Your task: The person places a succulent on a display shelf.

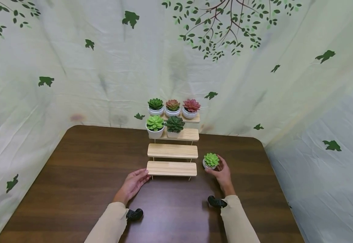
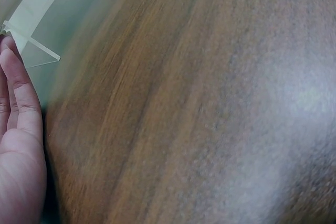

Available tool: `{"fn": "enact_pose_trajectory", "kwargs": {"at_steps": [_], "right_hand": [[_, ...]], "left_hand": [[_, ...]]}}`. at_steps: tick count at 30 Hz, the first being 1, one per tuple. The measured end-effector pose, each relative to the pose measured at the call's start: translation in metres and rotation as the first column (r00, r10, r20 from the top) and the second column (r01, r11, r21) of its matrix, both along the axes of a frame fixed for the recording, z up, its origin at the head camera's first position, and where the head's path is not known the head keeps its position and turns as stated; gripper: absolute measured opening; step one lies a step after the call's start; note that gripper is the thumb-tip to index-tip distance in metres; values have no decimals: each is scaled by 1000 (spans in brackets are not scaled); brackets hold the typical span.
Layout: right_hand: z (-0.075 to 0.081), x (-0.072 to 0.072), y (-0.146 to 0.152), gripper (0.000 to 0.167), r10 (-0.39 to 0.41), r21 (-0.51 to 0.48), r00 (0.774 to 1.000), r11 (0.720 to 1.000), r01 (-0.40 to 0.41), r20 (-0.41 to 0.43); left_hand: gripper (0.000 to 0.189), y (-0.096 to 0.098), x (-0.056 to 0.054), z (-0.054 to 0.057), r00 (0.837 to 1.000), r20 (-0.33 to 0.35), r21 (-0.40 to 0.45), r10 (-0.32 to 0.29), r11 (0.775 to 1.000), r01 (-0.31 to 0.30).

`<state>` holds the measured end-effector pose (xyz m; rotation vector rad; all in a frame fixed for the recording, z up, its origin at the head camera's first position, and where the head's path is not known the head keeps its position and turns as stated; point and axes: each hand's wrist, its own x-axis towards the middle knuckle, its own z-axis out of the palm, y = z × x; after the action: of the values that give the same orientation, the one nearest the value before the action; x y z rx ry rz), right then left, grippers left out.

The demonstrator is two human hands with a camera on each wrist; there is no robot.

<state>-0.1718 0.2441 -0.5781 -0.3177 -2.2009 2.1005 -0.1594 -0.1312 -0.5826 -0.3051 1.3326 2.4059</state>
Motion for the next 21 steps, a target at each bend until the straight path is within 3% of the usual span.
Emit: {"fn": "enact_pose_trajectory", "kwargs": {"at_steps": [5, 12, 21], "right_hand": [[-3, 0, -3, 82, -12, 26, 1000, 1000, 11, 11], [-10, 0, -3, 68, -47, 149, 999, 988, 44, 17], [-10, 3, -4, 64, -65, 143, 998, 988, 61, 24]], "left_hand": [[18, -2, 0, -1, 1000, 1, -8, 1, 1000, -1], [14, 0, 1, -1, 1000, 9, -14, 13, 1000, -13], [11, 0, 2, 0, 1000, -6, -34, 20, 999, -20]]}}
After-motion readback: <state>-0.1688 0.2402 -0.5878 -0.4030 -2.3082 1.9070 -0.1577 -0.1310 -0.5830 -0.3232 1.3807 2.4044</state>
